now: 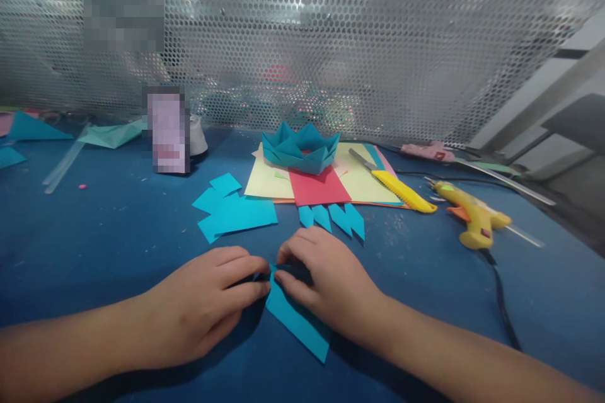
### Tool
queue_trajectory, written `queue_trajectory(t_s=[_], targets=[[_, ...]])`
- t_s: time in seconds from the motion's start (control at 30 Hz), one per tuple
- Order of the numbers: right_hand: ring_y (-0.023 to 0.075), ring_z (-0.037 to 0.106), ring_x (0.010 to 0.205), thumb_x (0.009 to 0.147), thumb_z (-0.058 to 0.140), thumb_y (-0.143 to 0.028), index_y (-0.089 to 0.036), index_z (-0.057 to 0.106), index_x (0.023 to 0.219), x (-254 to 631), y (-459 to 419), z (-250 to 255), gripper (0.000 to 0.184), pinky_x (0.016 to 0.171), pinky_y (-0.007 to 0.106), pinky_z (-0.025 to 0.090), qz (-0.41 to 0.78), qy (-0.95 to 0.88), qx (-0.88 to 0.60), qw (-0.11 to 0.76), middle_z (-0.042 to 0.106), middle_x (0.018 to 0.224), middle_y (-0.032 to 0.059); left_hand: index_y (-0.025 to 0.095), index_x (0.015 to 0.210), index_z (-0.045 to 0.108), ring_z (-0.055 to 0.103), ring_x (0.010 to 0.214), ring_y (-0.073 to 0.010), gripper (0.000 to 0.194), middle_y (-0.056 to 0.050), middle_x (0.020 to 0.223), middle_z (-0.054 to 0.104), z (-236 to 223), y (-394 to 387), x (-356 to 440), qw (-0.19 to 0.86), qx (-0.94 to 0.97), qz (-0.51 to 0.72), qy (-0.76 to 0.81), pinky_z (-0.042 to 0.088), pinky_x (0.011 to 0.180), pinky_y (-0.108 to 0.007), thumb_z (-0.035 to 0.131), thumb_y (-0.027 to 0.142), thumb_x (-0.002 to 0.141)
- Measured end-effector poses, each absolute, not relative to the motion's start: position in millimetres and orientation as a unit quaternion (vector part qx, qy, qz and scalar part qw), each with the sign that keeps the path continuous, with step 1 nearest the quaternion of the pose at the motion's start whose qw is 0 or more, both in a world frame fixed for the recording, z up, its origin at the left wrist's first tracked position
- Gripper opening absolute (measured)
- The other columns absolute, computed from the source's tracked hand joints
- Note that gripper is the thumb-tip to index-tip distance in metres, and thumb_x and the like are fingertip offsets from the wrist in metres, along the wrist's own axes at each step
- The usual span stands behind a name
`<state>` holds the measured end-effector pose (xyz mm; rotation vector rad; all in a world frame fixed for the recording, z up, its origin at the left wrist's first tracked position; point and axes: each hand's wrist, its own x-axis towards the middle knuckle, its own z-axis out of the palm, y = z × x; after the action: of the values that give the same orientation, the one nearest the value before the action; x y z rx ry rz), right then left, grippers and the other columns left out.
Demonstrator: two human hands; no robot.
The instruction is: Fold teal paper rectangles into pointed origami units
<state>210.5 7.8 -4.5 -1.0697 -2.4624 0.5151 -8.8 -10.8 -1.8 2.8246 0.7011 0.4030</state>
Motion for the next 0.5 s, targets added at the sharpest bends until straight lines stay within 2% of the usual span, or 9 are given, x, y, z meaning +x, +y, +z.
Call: queue_trajectory(t_s=[0.27, 0.5], targets=[[0.016, 0.052, 0.071, 0.085, 0.053, -0.015, -0.018, 0.058, 0.081, 209.0, 6.8, -5.8, 0.007, 0.064, 0.028, 0.042, 0.153, -0.895, -0.354, 0.224, 0.059, 0.075, 0.0024, 0.011, 0.103, 0.061, 0.054, 0.088, -0.0233, 0.031, -0.012, 0.099, 0.061, 0.2, -11.4, -7.6, 0.107, 0.953, 0.157, 0.237, 0.051, 0.077, -0.039, 0.039, 0.003, 0.083], [0.0162, 0.051, 0.066, 0.096, 0.042, -0.017, -0.015, 0.064, 0.082, 209.3, 4.9, -10.0, 0.026, 0.063, 0.029, 0.041, 0.015, -0.931, -0.264, 0.25, 0.061, 0.071, 0.0046, 0.014, 0.103, 0.063, 0.054, 0.088, -0.0228, 0.031, -0.012, 0.103, 0.059, 1.7, -9.8, -9.0, 0.103, 0.951, 0.149, 0.251, 0.05, 0.076, -0.039, 0.042, 0.003, 0.082]])
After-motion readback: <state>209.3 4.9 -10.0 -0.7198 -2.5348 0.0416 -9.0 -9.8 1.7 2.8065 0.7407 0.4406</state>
